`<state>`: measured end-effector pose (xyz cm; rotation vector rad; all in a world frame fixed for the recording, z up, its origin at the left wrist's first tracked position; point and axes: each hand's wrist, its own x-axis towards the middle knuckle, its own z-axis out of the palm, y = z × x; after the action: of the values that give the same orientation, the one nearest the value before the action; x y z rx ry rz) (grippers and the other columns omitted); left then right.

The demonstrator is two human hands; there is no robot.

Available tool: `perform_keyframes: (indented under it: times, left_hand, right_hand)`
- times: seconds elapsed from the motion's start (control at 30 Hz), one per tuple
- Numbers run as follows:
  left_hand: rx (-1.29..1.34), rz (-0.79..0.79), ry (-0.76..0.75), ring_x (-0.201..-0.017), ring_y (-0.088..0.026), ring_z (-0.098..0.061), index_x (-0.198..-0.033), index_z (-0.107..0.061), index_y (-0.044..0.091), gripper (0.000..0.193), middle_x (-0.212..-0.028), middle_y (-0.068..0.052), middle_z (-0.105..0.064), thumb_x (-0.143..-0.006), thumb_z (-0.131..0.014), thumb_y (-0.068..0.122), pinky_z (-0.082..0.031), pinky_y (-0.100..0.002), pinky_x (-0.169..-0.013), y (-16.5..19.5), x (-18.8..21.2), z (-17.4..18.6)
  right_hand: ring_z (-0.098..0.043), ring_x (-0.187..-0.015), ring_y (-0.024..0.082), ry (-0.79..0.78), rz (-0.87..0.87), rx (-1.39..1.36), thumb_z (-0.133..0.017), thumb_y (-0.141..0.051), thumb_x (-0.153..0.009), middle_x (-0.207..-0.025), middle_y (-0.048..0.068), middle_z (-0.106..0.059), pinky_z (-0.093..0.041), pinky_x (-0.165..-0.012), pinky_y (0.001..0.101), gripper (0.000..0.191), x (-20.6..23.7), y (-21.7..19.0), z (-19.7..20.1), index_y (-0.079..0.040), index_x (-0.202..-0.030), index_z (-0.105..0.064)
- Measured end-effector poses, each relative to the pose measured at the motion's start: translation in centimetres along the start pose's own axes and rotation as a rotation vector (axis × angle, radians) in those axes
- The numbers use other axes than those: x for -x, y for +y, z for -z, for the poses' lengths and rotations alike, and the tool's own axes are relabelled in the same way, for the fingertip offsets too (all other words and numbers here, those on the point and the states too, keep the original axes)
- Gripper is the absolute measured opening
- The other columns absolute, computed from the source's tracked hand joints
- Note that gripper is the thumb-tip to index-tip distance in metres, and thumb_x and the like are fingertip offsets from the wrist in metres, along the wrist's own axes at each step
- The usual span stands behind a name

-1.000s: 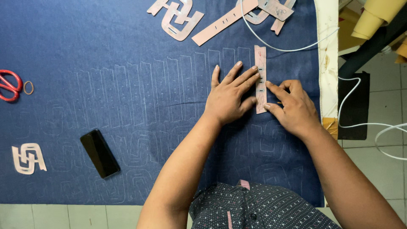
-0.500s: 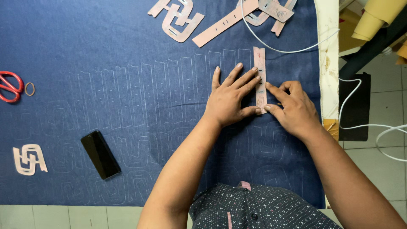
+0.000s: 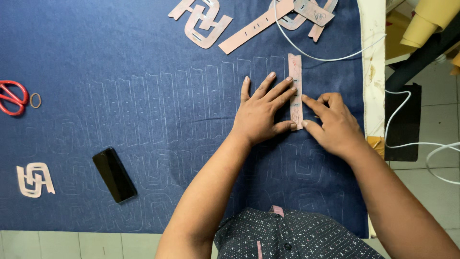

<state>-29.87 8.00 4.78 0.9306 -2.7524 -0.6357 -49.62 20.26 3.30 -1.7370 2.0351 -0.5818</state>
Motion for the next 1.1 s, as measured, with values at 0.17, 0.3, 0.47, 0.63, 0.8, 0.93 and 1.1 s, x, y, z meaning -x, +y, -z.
perform_keyframes:
  times: [0.17,0.3,0.47,0.63,0.8,0.93,1.1]
  left_hand:
    - [-0.082,0.033,-0.077,-0.148,-0.030,-0.035,-0.144,-0.052,0.022,0.079,-0.153,0.005,-0.044,-0.075,-0.073,0.054,-0.017,-0.061,-0.119,1.2,-0.3,-0.3]
    - [-0.065,0.158,-0.186,-0.110,-0.032,-0.067,-0.150,-0.045,0.011,0.048,-0.139,-0.014,-0.061,-0.104,-0.051,0.025,-0.051,-0.051,-0.097,4.2,-0.9,-2.3]
    - [0.159,0.390,-0.082,-0.071,-0.038,-0.074,-0.161,-0.017,-0.014,0.077,-0.089,-0.029,-0.071,-0.098,-0.047,0.017,-0.060,-0.051,-0.068,7.7,-1.1,-6.2]
    - [0.285,0.481,-0.117,-0.080,-0.042,-0.075,-0.157,-0.026,-0.007,0.065,-0.087,-0.028,-0.073,-0.099,-0.045,0.015,-0.060,-0.049,-0.073,7.3,-1.2,-7.6]
    - [0.094,0.387,-0.127,-0.078,-0.040,-0.072,-0.148,-0.041,-0.004,0.054,-0.118,-0.029,-0.064,-0.099,-0.050,0.017,-0.060,-0.049,-0.066,6.8,-1.4,-6.1]
    - [-0.063,0.229,-0.104,-0.080,-0.033,-0.071,-0.116,-0.060,0.004,0.026,-0.165,-0.023,-0.034,-0.093,-0.055,0.015,-0.062,-0.048,-0.061,6.2,-1.7,-4.0]
    - [0.010,0.237,-0.111,-0.089,-0.036,-0.071,-0.109,-0.061,0.013,0.021,-0.164,-0.021,-0.030,-0.088,-0.061,0.015,-0.063,-0.050,-0.065,4.8,-2.8,-1.8]
  right_hand:
    - [-0.057,-0.113,0.029,0.123,0.063,-0.074,-0.063,-0.019,-0.104,-0.122,0.015,-0.053,-0.051,-0.100,0.0387,0.026,-1.1,-0.3,3.0,-0.009,-0.127,-0.072]
    - [-0.066,-0.093,0.031,0.173,0.006,0.034,-0.065,-0.028,-0.104,-0.101,0.014,-0.065,-0.052,-0.083,0.0409,0.025,-3.2,-1.9,5.4,-0.008,-0.116,-0.075]
    - [-0.069,-0.096,0.033,-0.096,0.139,-0.103,-0.062,-0.020,-0.099,-0.108,0.014,-0.071,-0.054,-0.083,0.0412,0.023,-6.4,-3.1,5.4,-0.004,-0.110,-0.074]
    - [-0.068,-0.095,0.034,-0.158,0.198,-0.032,-0.066,-0.025,-0.095,-0.098,0.013,-0.074,-0.054,-0.084,0.0436,0.021,-7.8,-3.0,3.5,-0.007,-0.101,-0.076]
    - [-0.069,-0.087,0.033,-0.051,0.314,0.178,-0.070,-0.026,-0.092,-0.089,0.008,-0.075,-0.051,-0.080,0.0459,0.016,-8.9,-2.3,2.9,-0.012,-0.089,-0.079]
    - [-0.070,-0.087,0.030,0.136,0.374,0.178,-0.071,-0.024,-0.101,-0.092,0.008,-0.073,-0.050,-0.080,0.0448,0.015,-11.9,-1.4,2.9,-0.012,-0.096,-0.078]
    - [-0.069,-0.089,0.030,0.234,0.364,0.101,-0.070,-0.020,-0.107,-0.096,0.009,-0.073,-0.051,-0.079,0.0421,0.016,-13.7,-0.5,2.3,-0.009,-0.098,-0.077]
